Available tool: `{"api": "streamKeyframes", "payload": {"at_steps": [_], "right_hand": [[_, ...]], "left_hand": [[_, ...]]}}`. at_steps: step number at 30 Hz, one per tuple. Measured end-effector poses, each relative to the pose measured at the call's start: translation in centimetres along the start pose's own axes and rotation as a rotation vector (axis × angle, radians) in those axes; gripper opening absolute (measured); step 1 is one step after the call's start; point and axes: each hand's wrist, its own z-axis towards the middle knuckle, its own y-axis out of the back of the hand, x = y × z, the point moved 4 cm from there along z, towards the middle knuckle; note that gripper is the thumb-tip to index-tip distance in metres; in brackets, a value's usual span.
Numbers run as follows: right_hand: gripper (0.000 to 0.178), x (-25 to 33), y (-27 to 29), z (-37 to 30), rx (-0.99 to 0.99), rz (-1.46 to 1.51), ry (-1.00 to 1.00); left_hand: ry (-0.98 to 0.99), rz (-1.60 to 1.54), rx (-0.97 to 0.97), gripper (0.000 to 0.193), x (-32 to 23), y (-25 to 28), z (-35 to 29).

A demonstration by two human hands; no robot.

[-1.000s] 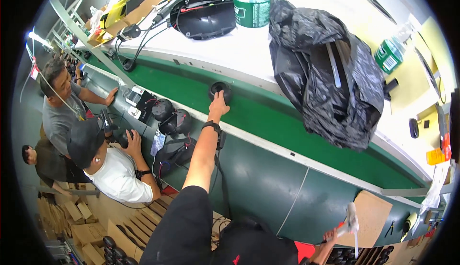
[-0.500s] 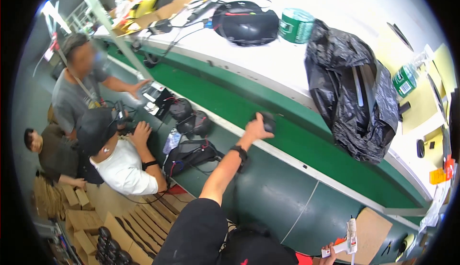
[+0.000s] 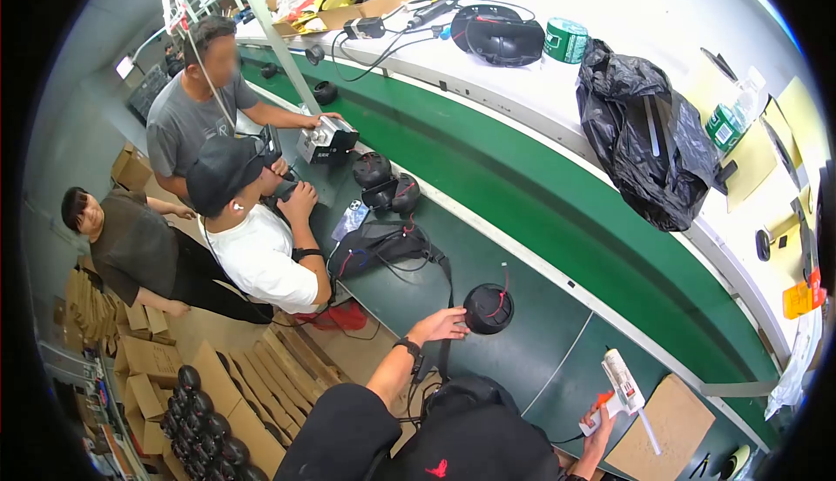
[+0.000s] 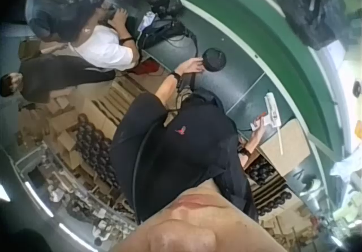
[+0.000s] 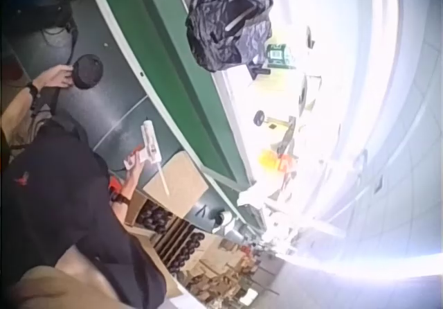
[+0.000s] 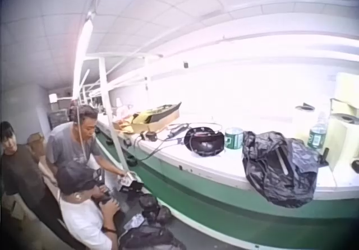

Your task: Apply glue to a circular plastic housing using a hot glue gun and attach internal wiring.

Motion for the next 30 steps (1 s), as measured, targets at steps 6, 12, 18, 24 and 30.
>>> {"api": "streamKeyframes", "payload": {"at_steps": [6,12,18,24,30], "right_hand": [[0.046,-1.2,0.3,-1.8,-0.046,-0.044,0.036],[0.035,-3.0,1.4,-3.6,-0.049,-0.201,-0.016],[0.03,-4.6,1.8,-4.7,-0.13,-0.302,-0.025],[0.035,-4.0,0.3,-6.2,-0.101,-0.433,0.027],[0.036,-4.7,1.3,-6.8,-0.059,-0.503,0.01]], "left_hand": [[0.303,0.897,-0.072,0.04,2.0,0.5,-1.2],[0.02,1.361,-0.519,0.057,-3.5,-1.4,0.2],[-0.005,1.679,-0.117,0.073,-2.4,-5.1,1.6],[-0.055,1.629,0.121,0.075,4.5,-4.8,1.3],[-0.161,1.611,0.18,0.063,6.1,-6.8,0.8]]}}
